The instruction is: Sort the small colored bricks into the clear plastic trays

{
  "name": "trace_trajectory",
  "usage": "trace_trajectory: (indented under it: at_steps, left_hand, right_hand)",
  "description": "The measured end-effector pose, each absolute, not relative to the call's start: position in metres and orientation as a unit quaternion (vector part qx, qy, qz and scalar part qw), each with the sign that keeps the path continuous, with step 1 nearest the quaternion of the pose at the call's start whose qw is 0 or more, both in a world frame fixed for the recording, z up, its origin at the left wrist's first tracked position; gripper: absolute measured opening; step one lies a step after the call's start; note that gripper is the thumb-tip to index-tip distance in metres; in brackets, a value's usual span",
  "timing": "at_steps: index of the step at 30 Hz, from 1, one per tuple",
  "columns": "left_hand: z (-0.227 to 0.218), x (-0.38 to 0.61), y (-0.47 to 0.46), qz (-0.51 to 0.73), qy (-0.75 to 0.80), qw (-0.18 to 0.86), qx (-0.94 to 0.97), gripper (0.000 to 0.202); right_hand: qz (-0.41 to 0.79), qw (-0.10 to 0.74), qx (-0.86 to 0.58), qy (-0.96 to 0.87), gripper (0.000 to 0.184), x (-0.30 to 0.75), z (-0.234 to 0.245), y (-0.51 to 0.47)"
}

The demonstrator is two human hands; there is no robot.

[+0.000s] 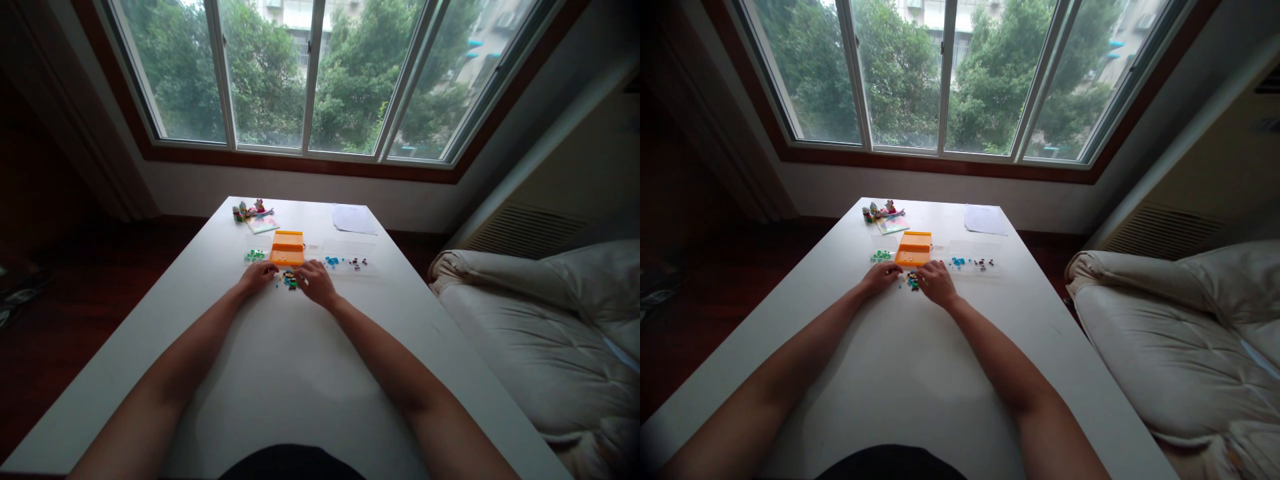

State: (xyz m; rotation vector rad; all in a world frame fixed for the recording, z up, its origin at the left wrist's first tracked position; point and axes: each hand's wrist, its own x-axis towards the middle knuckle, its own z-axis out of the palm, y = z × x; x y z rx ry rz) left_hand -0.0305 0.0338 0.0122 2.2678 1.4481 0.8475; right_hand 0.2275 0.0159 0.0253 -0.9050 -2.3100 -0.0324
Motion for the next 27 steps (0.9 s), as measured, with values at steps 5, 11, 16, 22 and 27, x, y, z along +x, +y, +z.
trace_trajectory:
  at_steps: [5,11,16,22,27]
  left_hand:
    - [0.012,-0.030,0.034,0.300,0.509,0.155,0.792,0.022]
    - [0.012,-0.031,0.035,0.294,0.508,0.155,0.795,0.024]
    - [0.012,-0.031,0.035,0.289,0.511,0.155,0.795,0.024]
    - [0.011,-0.031,0.035,0.286,0.505,0.148,0.801,0.025]
    - [0.010,-0.031,0.036,0.284,0.507,0.147,0.800,0.024]
  right_hand:
    - [-0.002,0.277,-0.241,-0.930,0.020,0.209,0.033,-0.005]
    - [-0.017,0.221,-0.210,-0.952,0.028,0.207,0.022,-0.004]
    - [-0.037,0.199,-0.223,-0.954,0.028,0.199,0.015,-0.007]
    - [-0.032,0.197,-0.211,-0.957,0.027,0.197,0.017,-0.009]
    - [-0.015,0.193,-0.210,-0.958,0.028,0.195,0.015,-0.010]
